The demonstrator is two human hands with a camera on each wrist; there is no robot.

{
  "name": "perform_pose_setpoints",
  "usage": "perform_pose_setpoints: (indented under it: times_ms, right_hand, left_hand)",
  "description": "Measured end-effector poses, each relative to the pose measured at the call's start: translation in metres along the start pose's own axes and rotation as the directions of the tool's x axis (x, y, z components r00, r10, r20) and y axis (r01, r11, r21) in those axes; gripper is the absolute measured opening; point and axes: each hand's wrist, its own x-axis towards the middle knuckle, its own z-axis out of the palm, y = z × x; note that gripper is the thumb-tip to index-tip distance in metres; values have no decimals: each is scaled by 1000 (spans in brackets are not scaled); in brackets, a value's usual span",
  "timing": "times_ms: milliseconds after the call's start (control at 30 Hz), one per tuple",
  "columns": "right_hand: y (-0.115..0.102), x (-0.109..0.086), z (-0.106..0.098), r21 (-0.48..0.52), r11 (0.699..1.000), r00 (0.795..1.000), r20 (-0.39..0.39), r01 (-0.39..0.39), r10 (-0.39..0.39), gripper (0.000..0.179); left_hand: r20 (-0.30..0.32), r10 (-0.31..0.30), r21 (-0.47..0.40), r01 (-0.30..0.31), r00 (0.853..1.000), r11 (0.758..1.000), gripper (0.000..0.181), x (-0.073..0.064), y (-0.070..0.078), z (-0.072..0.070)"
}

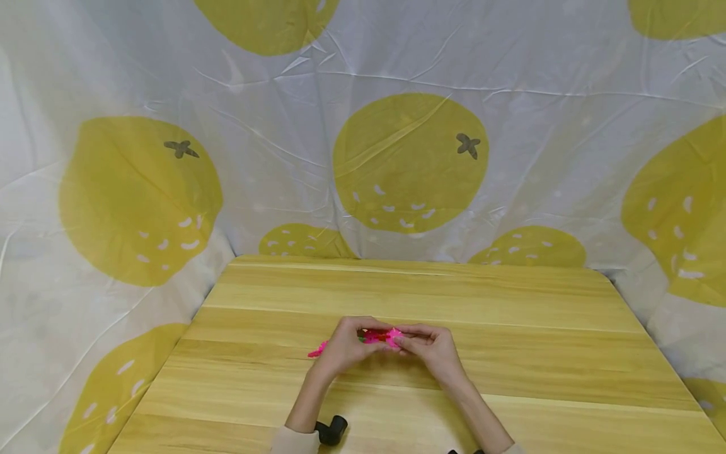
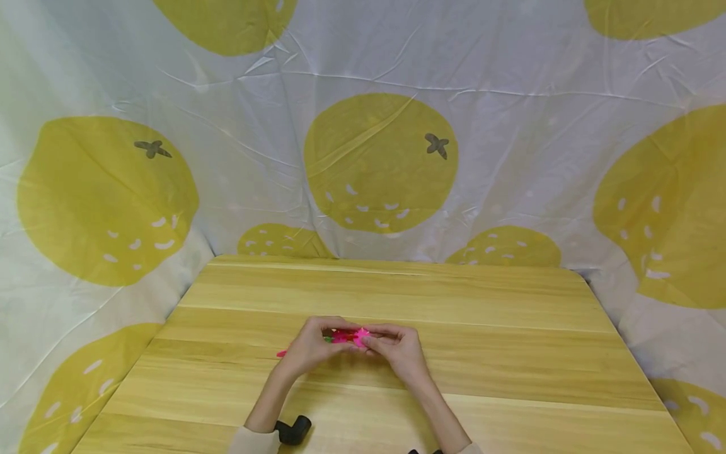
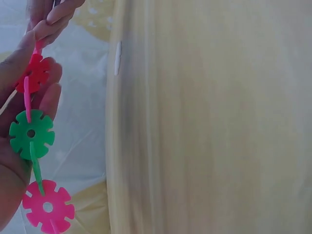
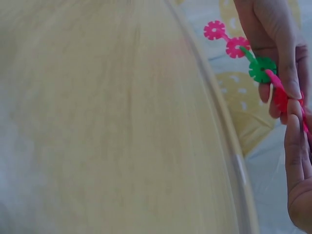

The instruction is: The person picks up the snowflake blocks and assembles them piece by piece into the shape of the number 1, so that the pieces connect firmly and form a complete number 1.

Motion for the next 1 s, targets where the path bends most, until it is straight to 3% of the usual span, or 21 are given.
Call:
perform_pose_setpoints:
  times_ms: [233, 500, 700, 833, 1000]
  right_hand:
    - [0, 1, -1, -29, 999, 1000, -24, -13, 13, 39]
    - [-3, 5, -14, -85, 995, 994, -98, -57, 48, 39]
    - [0, 7, -22, -252, 964, 996, -50, -81, 71, 41]
    - [3, 10, -23, -300, 951, 998, -15, -70, 68, 39]
    - [5, 16, -22, -361, 930, 998, -35, -69, 61, 39]
  left_hand:
    - [-50, 8, 3, -8, 999, 1000, 25, 1, 0, 0]
    - [-80, -68, -25, 66, 994, 997, 26, -1, -2, -11]
    - [-93, -92, -17, 91, 991, 996, 26, -2, -7, -18]
    - [-95, -73, 0, 73, 993, 997, 25, -3, -10, -19]
    - [-99, -80, 15, 82, 992, 996, 25, -3, -11, -19]
